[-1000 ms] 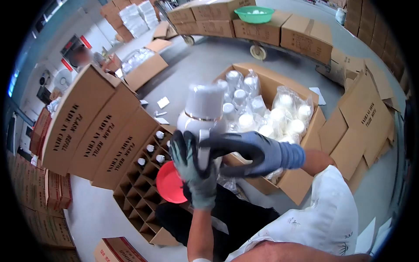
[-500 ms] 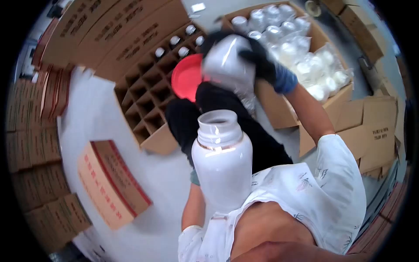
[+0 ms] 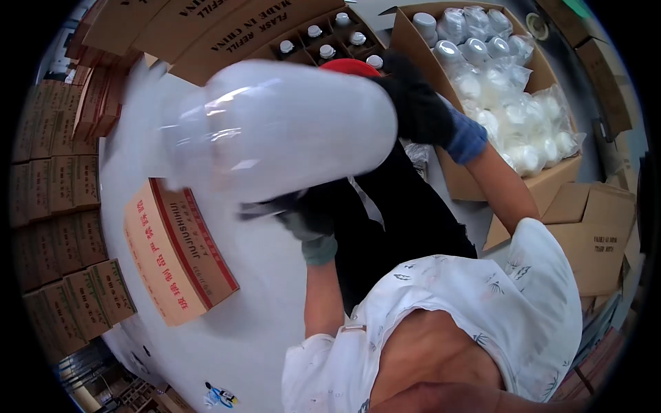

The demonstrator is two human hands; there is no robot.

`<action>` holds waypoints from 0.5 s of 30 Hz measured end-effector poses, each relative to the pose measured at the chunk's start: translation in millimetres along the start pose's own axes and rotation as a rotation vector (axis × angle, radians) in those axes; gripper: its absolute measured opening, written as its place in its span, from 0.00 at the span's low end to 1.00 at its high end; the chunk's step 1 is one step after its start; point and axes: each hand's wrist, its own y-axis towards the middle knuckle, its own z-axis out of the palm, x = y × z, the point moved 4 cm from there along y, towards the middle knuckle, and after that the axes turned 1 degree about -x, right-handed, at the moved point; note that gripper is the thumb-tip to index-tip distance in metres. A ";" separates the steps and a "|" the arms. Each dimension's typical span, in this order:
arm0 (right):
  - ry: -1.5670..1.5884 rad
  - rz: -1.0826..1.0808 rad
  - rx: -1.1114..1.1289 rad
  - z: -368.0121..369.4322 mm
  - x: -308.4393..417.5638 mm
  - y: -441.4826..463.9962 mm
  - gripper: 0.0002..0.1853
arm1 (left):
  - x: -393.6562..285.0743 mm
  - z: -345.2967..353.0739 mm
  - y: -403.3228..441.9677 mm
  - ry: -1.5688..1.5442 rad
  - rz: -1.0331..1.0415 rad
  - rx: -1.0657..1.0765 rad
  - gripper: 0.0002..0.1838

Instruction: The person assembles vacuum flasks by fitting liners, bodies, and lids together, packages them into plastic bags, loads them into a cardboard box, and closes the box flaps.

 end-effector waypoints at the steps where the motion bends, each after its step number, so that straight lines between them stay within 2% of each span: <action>1: 0.632 0.157 -0.165 -12.6 1.8 -5.8 0.23 | -1.5 4.0 -3.2 -0.005 0.070 0.126 0.31; 2: 0.837 0.196 -0.168 -19.7 -4.2 -9.5 0.23 | -0.7 5.9 -5.2 -0.037 0.118 0.295 0.31; 4: 1.256 0.280 -0.206 -34.2 -16.4 -17.1 0.24 | 8.2 4.6 -7.0 -0.171 0.068 0.647 0.32; 5: 1.297 0.330 -0.158 -60.6 -13.8 -8.6 0.22 | 15.9 3.0 -7.4 -0.258 -0.009 0.781 0.33; 6: 1.342 0.385 -0.100 -71.8 -10.9 -5.5 0.21 | 32.0 2.4 -10.6 -0.416 -0.269 0.830 0.26; 8: 0.726 -0.096 0.054 -84.1 34.0 8.0 0.28 | 25.8 5.2 -3.0 -0.663 -0.626 0.595 0.23; 10: 0.806 -0.242 0.134 -43.8 75.0 -13.9 0.35 | 15.9 20.4 2.4 -1.036 -0.890 0.332 0.21; 11: 0.774 -0.232 0.126 -33.6 90.0 -28.0 0.35 | 46.1 24.6 -29.3 -0.885 -0.857 0.494 0.21; 12: 0.740 -0.220 0.118 -29.3 98.4 -36.9 0.36 | 67.2 17.5 -54.0 -0.401 -0.633 0.699 0.21; 14: 0.933 -0.196 0.190 -39.8 74.9 -42.4 0.19 | 28.5 19.7 -25.1 -0.614 -0.658 0.747 0.19; 15: 0.947 -0.100 0.149 -37.1 52.9 -51.7 0.16 | 39.3 11.4 -31.1 -0.610 -0.638 0.668 0.18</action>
